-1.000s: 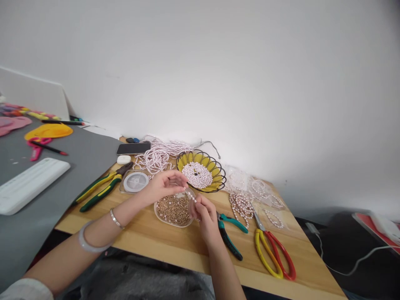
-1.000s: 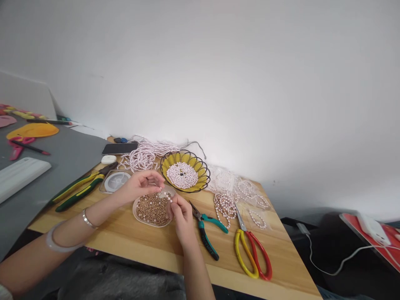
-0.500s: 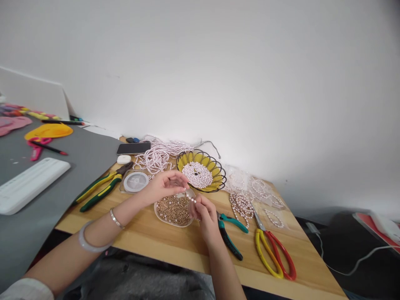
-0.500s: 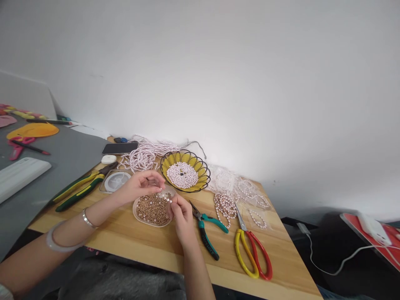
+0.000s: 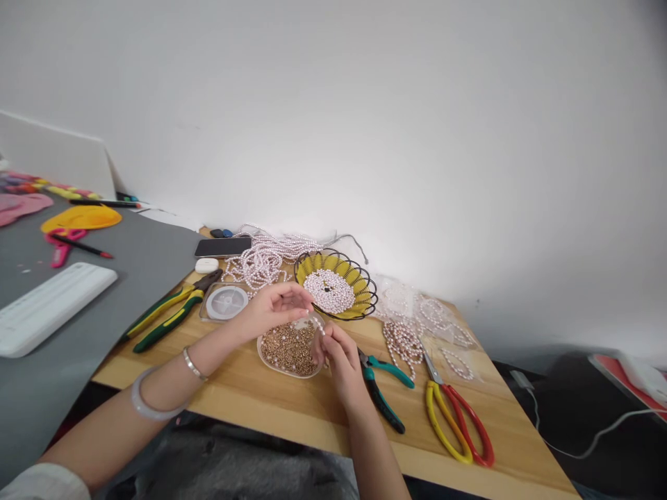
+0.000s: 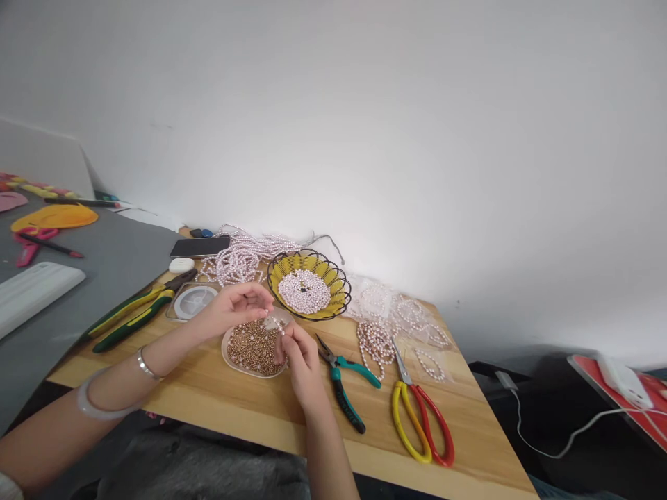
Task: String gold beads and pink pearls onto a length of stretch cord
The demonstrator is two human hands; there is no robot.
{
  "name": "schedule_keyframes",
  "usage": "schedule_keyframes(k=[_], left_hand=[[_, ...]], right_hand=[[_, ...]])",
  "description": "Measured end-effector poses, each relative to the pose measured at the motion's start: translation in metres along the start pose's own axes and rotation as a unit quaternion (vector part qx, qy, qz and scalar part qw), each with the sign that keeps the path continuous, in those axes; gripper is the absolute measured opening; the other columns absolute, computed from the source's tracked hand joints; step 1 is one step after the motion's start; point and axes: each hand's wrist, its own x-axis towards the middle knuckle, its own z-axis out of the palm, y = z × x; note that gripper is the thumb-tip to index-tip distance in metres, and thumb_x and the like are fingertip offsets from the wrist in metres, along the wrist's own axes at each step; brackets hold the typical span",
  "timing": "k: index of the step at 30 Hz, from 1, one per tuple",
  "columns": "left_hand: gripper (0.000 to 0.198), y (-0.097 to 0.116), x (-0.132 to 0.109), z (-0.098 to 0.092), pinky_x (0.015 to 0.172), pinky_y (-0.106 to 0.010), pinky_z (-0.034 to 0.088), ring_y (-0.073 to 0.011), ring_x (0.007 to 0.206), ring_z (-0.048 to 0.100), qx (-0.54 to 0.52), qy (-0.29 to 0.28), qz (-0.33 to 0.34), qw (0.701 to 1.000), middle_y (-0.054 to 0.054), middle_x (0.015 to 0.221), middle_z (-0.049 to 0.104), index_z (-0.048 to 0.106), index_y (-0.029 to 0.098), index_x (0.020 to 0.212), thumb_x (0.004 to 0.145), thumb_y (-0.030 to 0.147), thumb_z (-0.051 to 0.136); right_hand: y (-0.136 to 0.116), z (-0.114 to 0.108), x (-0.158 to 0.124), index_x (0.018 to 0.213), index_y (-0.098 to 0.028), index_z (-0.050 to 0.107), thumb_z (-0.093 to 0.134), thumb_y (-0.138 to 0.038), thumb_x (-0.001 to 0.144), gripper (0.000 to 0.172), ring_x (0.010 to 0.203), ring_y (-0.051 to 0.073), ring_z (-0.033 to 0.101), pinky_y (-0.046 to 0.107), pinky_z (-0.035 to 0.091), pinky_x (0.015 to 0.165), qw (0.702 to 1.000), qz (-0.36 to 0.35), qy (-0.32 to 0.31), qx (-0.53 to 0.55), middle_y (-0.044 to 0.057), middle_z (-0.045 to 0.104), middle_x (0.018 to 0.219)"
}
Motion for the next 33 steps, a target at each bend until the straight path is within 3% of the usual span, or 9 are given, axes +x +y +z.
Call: schedule_keyframes(k=[5,8,10,13,17,20,24,29,33], left_hand=[[0.021,-0.005,0.003,-0.003,0.085,-0.029,0.057,-0.0155,0.09,0.069,-0.014,0.047,0.022,0.999,-0.004,0.094,0.073,0.069,0.017,0.102,0.085,0.024,0.078],[0.02,-0.004,0.004,-0.005,0.08,-0.029,0.057,-0.0158,0.086,0.068,0.009,0.096,0.017,0.995,-0.004,0.093,0.071,0.068,0.018,0.104,0.088,0.029,0.074],[0.016,-0.006,0.004,-0.006,0.074,-0.028,0.055,-0.0156,0.081,0.066,0.06,0.097,0.003,0.993,-0.003,0.09,0.07,0.067,0.018,0.102,0.092,0.03,0.068],[0.01,-0.011,0.002,-0.004,0.069,-0.027,0.05,-0.017,0.075,0.064,0.218,0.017,-0.003,0.976,-0.002,0.083,0.07,0.069,0.018,0.094,0.094,0.024,0.061],[0.011,-0.016,-0.002,-0.003,0.081,-0.031,0.049,-0.0231,0.091,0.067,0.392,-0.117,0.017,0.912,-0.008,0.097,0.073,0.073,0.018,0.096,0.088,0.013,0.066],[0.014,-0.011,-0.003,-0.009,0.08,-0.028,0.049,-0.0223,0.095,0.068,0.389,-0.187,-0.006,0.902,-0.007,0.105,0.073,0.074,0.019,0.098,0.085,0.013,0.072],[0.012,-0.002,-0.004,-0.021,0.068,-0.022,0.047,-0.0157,0.075,0.066,0.339,-0.301,-0.046,0.89,0.0,0.079,0.074,0.078,0.021,0.083,0.078,0.01,0.079],[0.021,0.001,-0.006,-0.028,0.071,-0.023,0.047,-0.0169,0.078,0.066,0.363,-0.336,-0.063,0.867,0.0,0.079,0.076,0.082,0.022,0.085,0.072,0.005,0.083],[0.022,0.003,-0.007,-0.027,0.084,-0.026,0.044,-0.0182,0.086,0.066,0.391,-0.348,-0.064,0.849,0.001,0.085,0.079,0.082,0.024,0.088,0.076,0.006,0.081]], right_hand=[[0.005,-0.002,0.0,0.069,-0.024,0.054,0.058,-0.047,0.098,0.037,0.06,0.018,0.045,0.032,0.037,0.062,1.0,-0.013,0.01,0.011,-0.002,0.051,0.063],[0.008,-0.002,0.0,0.071,-0.024,0.056,0.058,-0.047,0.099,0.036,0.061,0.018,0.046,0.032,0.039,0.065,0.999,-0.028,0.021,0.022,-0.002,0.05,0.065],[0.009,-0.003,0.001,0.073,-0.024,0.056,0.058,-0.047,0.099,0.035,0.062,0.019,0.047,0.032,0.039,0.065,0.998,-0.04,0.031,0.028,-0.002,0.05,0.065],[0.011,-0.005,0.001,0.075,-0.024,0.058,0.058,-0.045,0.1,0.033,0.062,0.018,0.046,0.032,0.039,0.064,0.997,-0.053,0.037,0.036,-0.003,0.05,0.066],[0.01,-0.005,0.001,0.074,-0.023,0.058,0.059,-0.045,0.1,0.034,0.061,0.017,0.045,0.03,0.037,0.062,0.997,-0.047,0.04,0.036,-0.003,0.051,0.066],[0.011,-0.005,0.001,0.073,-0.023,0.057,0.06,-0.047,0.099,0.035,0.061,0.016,0.045,0.03,0.037,0.061,0.997,-0.047,0.046,0.039,-0.003,0.051,0.066],[0.012,-0.004,0.001,0.074,-0.023,0.057,0.06,-0.046,0.099,0.034,0.061,0.016,0.045,0.03,0.036,0.061,0.997,-0.052,0.04,0.043,-0.003,0.052,0.066],[0.012,-0.005,0.002,0.074,-0.023,0.057,0.06,-0.046,0.1,0.034,0.061,0.016,0.046,0.03,0.036,0.06,0.997,-0.054,0.035,0.047,-0.003,0.052,0.066],[0.012,-0.004,0.002,0.074,-0.023,0.057,0.059,-0.044,0.101,0.034,0.061,0.016,0.045,0.03,0.035,0.06,0.997,-0.053,0.034,0.052,-0.003,0.052,0.066]])
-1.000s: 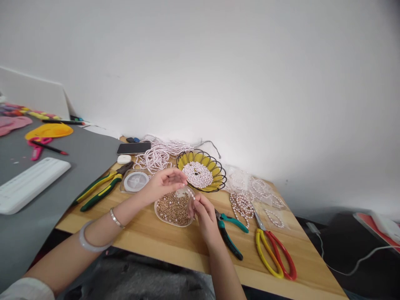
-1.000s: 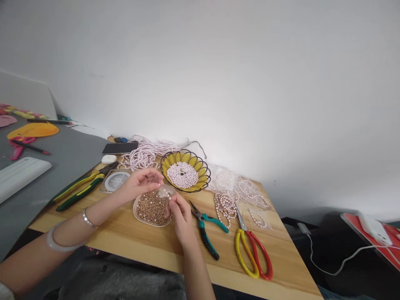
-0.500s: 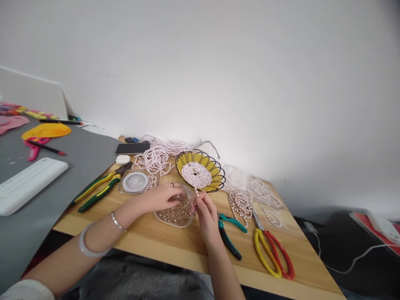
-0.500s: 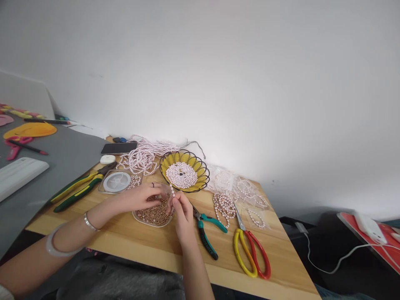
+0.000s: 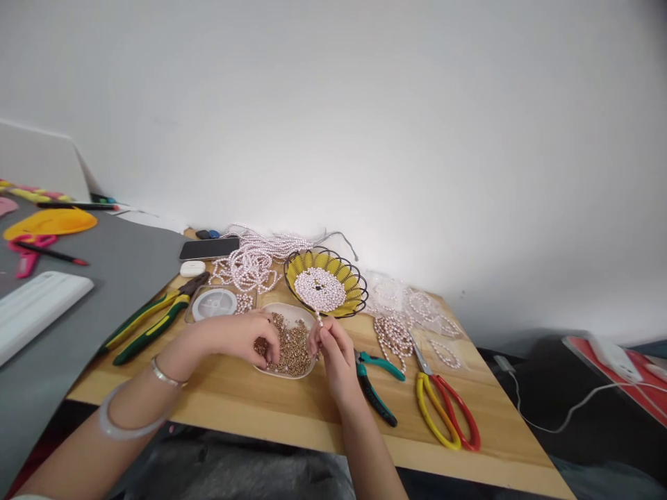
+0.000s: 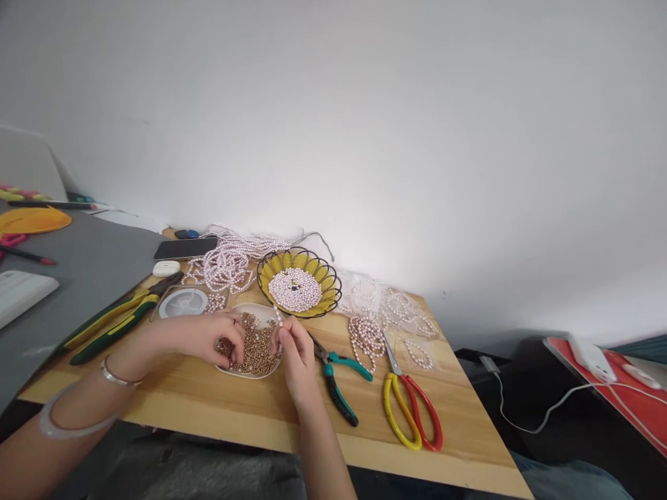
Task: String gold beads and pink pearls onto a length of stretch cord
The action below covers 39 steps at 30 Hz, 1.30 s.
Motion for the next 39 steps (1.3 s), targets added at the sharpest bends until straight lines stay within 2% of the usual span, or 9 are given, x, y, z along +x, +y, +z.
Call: schedule_keyframes(k=[4,9,15,30,39], left_hand=[[0.019,0.001,0.001,0.002,0.09,-0.03,0.04,-0.0192,0.09,0.065,0.031,-0.002,0.008,0.999,0.002,0.084,0.079,0.081,0.026,0.084,0.079,0.008,0.08],[0.019,0.003,0.002,0.004,0.093,-0.031,0.038,-0.0177,0.085,0.064,0.056,0.011,0.019,0.998,0.003,0.079,0.077,0.08,0.026,0.079,0.078,0.007,0.079],[0.019,0.005,0.001,0.002,0.099,-0.032,0.036,-0.0183,0.092,0.066,0.042,-0.001,0.021,0.999,0.003,0.089,0.078,0.081,0.027,0.088,0.081,0.01,0.079],[0.016,0.008,0.004,0.007,0.098,-0.032,0.033,-0.0186,0.091,0.064,0.068,0.01,0.005,0.998,0.003,0.082,0.075,0.078,0.025,0.079,0.08,0.01,0.077],[0.021,0.01,0.009,0.011,0.109,-0.035,0.031,-0.0183,0.091,0.068,0.051,0.028,0.038,0.998,0.003,0.088,0.077,0.08,0.028,0.086,0.08,0.008,0.077]], right_hand=[[0.002,0.0,0.0,0.075,-0.023,0.057,0.059,-0.044,0.101,0.033,0.061,0.016,0.045,0.03,0.035,0.06,1.0,-0.003,-0.003,0.001,-0.004,0.052,0.065],[0.001,0.0,0.0,0.075,-0.023,0.057,0.059,-0.045,0.101,0.033,0.061,0.016,0.046,0.03,0.035,0.06,1.0,-0.001,-0.001,0.001,-0.004,0.051,0.065],[0.001,-0.002,0.0,0.076,-0.024,0.057,0.058,-0.045,0.101,0.033,0.06,0.017,0.045,0.03,0.036,0.061,1.0,-0.001,0.0,-0.002,-0.004,0.051,0.065],[0.002,-0.002,0.0,0.075,-0.023,0.057,0.058,-0.044,0.102,0.034,0.06,0.016,0.044,0.03,0.036,0.06,1.0,0.001,-0.003,0.0,-0.004,0.05,0.065],[-0.001,0.001,0.0,0.074,-0.024,0.056,0.058,-0.047,0.101,0.035,0.06,0.017,0.044,0.031,0.035,0.06,1.0,0.007,0.003,-0.014,-0.003,0.05,0.065]])
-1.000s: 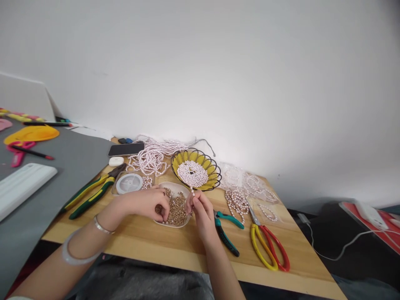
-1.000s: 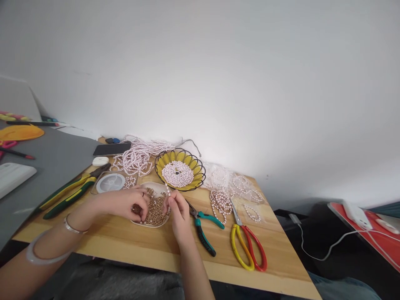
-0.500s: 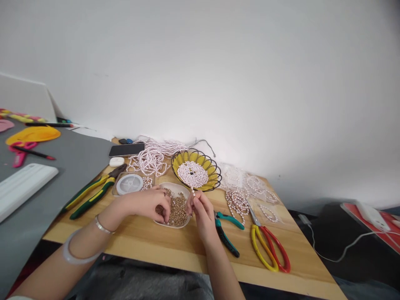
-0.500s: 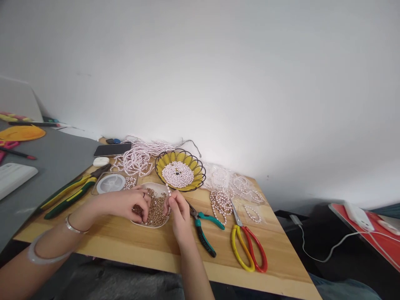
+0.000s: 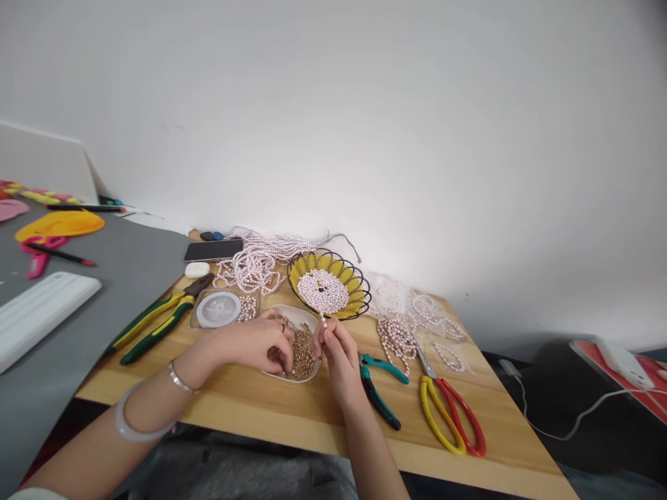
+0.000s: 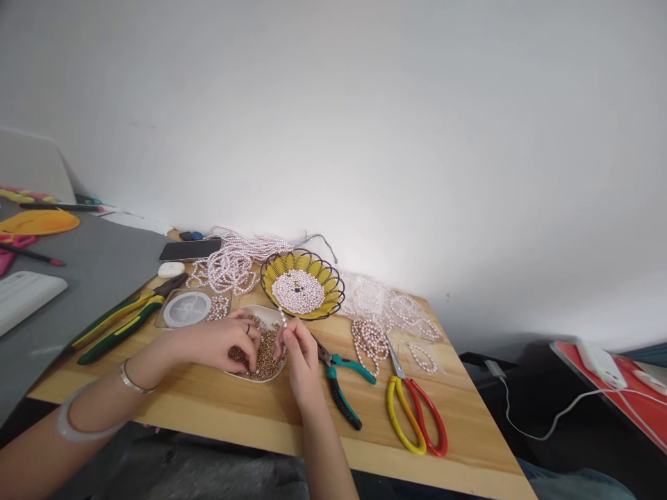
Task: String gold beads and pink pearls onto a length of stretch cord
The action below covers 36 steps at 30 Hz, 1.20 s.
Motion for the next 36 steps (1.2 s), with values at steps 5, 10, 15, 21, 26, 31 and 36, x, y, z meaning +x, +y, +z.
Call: schedule_keyframes(k=[5,10,15,21,26,31,36], left_hand=[[0.018,-0.001,0.005,0.005,0.105,-0.034,0.035,-0.0167,0.079,0.065,0.031,0.027,0.021,0.999,0.003,0.08,0.076,0.077,0.024,0.079,0.078,0.006,0.076],[0.015,0.008,0.007,0.006,0.1,-0.034,0.038,-0.0181,0.076,0.063,0.08,0.04,-0.006,0.996,0.002,0.075,0.073,0.071,0.021,0.072,0.076,0.007,0.074],[0.014,0.009,0.008,0.011,0.096,-0.035,0.042,-0.0194,0.076,0.063,0.098,0.045,-0.021,0.994,0.001,0.075,0.071,0.069,0.02,0.073,0.073,0.006,0.073],[0.014,0.005,0.008,0.011,0.083,-0.031,0.045,-0.0207,0.078,0.063,0.08,0.059,-0.035,0.994,-0.001,0.074,0.071,0.069,0.019,0.078,0.073,0.006,0.07],[0.014,0.01,0.002,-0.002,0.061,-0.023,0.042,-0.0169,0.072,0.062,-0.018,0.07,-0.073,0.995,0.001,0.074,0.067,0.065,0.019,0.081,0.075,0.006,0.063],[0.014,0.009,-0.001,-0.01,0.059,-0.022,0.041,-0.0141,0.067,0.059,-0.087,0.077,-0.096,0.989,0.002,0.077,0.064,0.062,0.019,0.084,0.076,0.008,0.058],[0.015,0.004,0.002,-0.005,0.063,-0.023,0.042,-0.0147,0.071,0.06,-0.085,0.13,-0.097,0.983,0.001,0.082,0.067,0.064,0.019,0.094,0.084,0.012,0.057]], right_hand=[[0.001,-0.001,0.0,0.074,-0.024,0.056,0.057,-0.049,0.1,0.036,0.061,0.018,0.044,0.031,0.036,0.06,1.0,-0.002,0.004,-0.004,-0.003,0.049,0.064],[0.002,-0.001,0.0,0.074,-0.023,0.056,0.057,-0.046,0.101,0.035,0.061,0.017,0.045,0.031,0.036,0.061,1.0,-0.007,0.002,0.002,-0.003,0.05,0.064],[0.002,-0.001,0.001,0.074,-0.023,0.056,0.058,-0.047,0.1,0.036,0.06,0.016,0.045,0.03,0.036,0.06,1.0,-0.004,0.003,-0.002,-0.003,0.051,0.064],[0.001,0.0,0.001,0.074,-0.023,0.055,0.058,-0.049,0.1,0.037,0.059,0.017,0.044,0.03,0.035,0.059,1.0,0.001,0.005,-0.007,-0.003,0.049,0.063],[0.0,-0.001,0.001,0.074,-0.023,0.056,0.059,-0.048,0.1,0.036,0.059,0.016,0.044,0.03,0.035,0.059,1.0,0.0,0.002,0.001,-0.003,0.049,0.063],[0.001,-0.001,0.001,0.074,-0.023,0.056,0.059,-0.047,0.1,0.035,0.058,0.016,0.044,0.03,0.035,0.058,1.0,0.004,0.001,0.003,-0.003,0.049,0.063],[0.003,-0.002,0.0,0.074,-0.023,0.056,0.059,-0.046,0.1,0.035,0.059,0.016,0.043,0.03,0.036,0.06,1.0,0.006,-0.002,0.008,-0.003,0.049,0.064]])
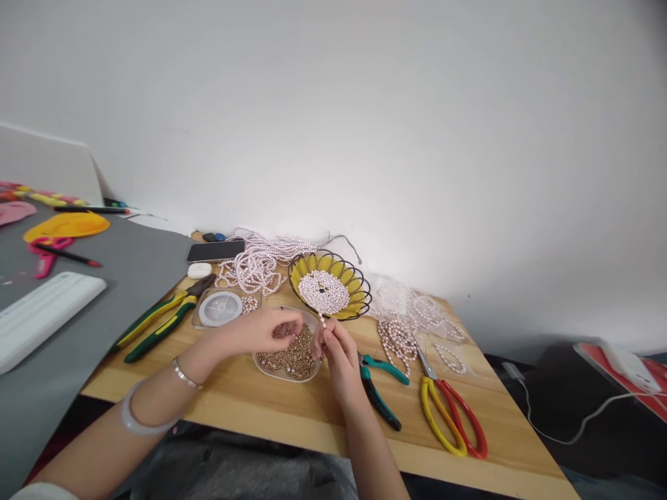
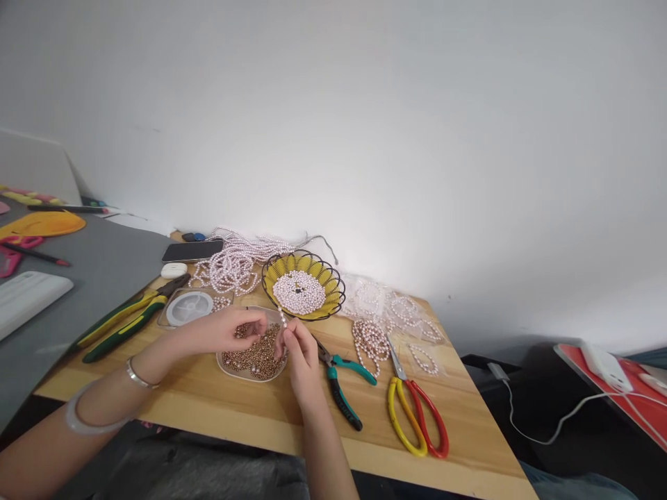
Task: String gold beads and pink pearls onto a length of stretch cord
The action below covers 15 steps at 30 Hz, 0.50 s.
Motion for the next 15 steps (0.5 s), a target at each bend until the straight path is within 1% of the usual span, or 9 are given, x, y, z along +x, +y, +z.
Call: schedule_keyframes(k=[3,6,8,10,15], left_hand=[[0.015,-0.0025,0.0022,0.0033,0.066,-0.024,0.044,-0.016,0.074,0.064,0.006,0.016,0.001,1.0,-0.001,0.086,0.072,0.069,0.019,0.096,0.087,0.014,0.058],[0.014,-0.0043,0.0041,0.0042,0.072,-0.026,0.049,-0.0178,0.081,0.069,-0.008,0.032,0.015,0.999,-0.003,0.093,0.077,0.073,0.018,0.096,0.09,0.016,0.061],[0.014,-0.0053,0.0051,0.0035,0.078,-0.028,0.052,-0.019,0.087,0.072,-0.029,0.063,0.022,0.997,-0.004,0.098,0.08,0.074,0.019,0.099,0.092,0.02,0.063],[0.014,-0.0058,0.0059,0.0022,0.081,-0.029,0.054,-0.0192,0.089,0.074,-0.06,0.098,0.024,0.993,-0.004,0.098,0.081,0.075,0.019,0.102,0.092,0.023,0.065],[0.012,-0.0044,0.0061,0.0003,0.075,-0.027,0.056,-0.017,0.082,0.073,-0.106,0.169,0.02,0.98,-0.003,0.091,0.081,0.077,0.019,0.096,0.089,0.026,0.07]], right_hand=[[-0.0005,0.0004,-0.0002,0.073,-0.023,0.055,0.06,-0.046,0.099,0.036,0.059,0.016,0.043,0.03,0.036,0.06,1.0,0.002,0.002,-0.005,-0.003,0.048,0.064],[-0.0017,0.0014,-0.0001,0.072,-0.023,0.054,0.06,-0.047,0.099,0.037,0.059,0.016,0.043,0.03,0.036,0.06,1.0,0.004,0.002,-0.009,-0.003,0.049,0.063],[-0.0028,0.002,0.0001,0.072,-0.023,0.054,0.059,-0.047,0.099,0.037,0.059,0.016,0.042,0.03,0.036,0.06,1.0,0.007,0.0,-0.012,-0.003,0.048,0.063],[-0.004,0.0023,0.0002,0.071,-0.023,0.054,0.059,-0.047,0.099,0.037,0.059,0.016,0.042,0.03,0.035,0.061,1.0,0.011,-0.005,-0.02,-0.004,0.048,0.062],[-0.0061,0.0022,-0.0007,0.068,-0.023,0.053,0.059,-0.048,0.098,0.039,0.059,0.017,0.042,0.031,0.034,0.06,0.999,0.008,-0.023,-0.028,-0.003,0.048,0.061]])
